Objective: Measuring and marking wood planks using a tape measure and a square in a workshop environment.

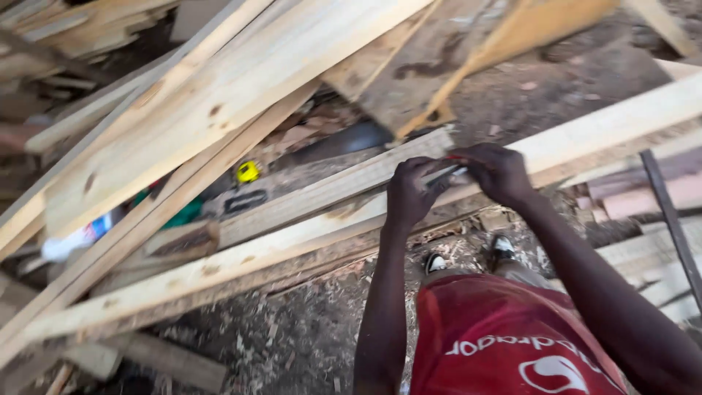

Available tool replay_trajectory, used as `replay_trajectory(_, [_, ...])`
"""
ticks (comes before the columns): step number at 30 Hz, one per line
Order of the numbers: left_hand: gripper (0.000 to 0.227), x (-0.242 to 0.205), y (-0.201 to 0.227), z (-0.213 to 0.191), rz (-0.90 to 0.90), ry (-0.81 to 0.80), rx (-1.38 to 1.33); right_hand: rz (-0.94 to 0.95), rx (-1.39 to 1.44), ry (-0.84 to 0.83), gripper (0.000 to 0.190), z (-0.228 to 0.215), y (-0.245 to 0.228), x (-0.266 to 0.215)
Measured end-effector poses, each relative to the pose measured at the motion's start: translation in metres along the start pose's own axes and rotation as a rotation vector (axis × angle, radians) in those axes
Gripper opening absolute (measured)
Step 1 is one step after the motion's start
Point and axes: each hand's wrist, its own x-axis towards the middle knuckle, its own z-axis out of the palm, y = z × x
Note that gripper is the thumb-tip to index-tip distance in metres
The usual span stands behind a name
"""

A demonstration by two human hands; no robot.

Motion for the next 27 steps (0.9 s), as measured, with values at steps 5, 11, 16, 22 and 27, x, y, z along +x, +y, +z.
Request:
replay_trajectory(5, [0.040, -0.019, -0.062, -0.086, -0.286, 0.111, 0.170, -0.011, -0.301, 0.036, 0.012, -0.009, 0.024, -0.008])
replay_trajectory(11, [0.044, -0.051, -0.188, -0.224, -0.694, 0.067, 0.631, 0.266, -0.683, 0.285, 0.022, -0.034, 0.073, -0.005])
replay_trajectory(16, [0.031, -0.023, -0.135, -0.242, -1.019, -0.348, 0.475, 0.231, -0.379, 0.443, 0.031, -0.040, 0.061, 0.015])
replay_trajectory(22, [0.071, 0.006, -0.342, -0.313, -0.964, -0.102, 0.656, 0.356, -0.335, 0.321, 0.024, -0.035, 0.054, -0.002])
replay_trajectory(27, [0.077, -0.020, -0.455, -0.351, -0.017, -0.025, 0.883, 0.527, 0.071, 0.434, 0.032, -0.038, 0.070, -0.015])
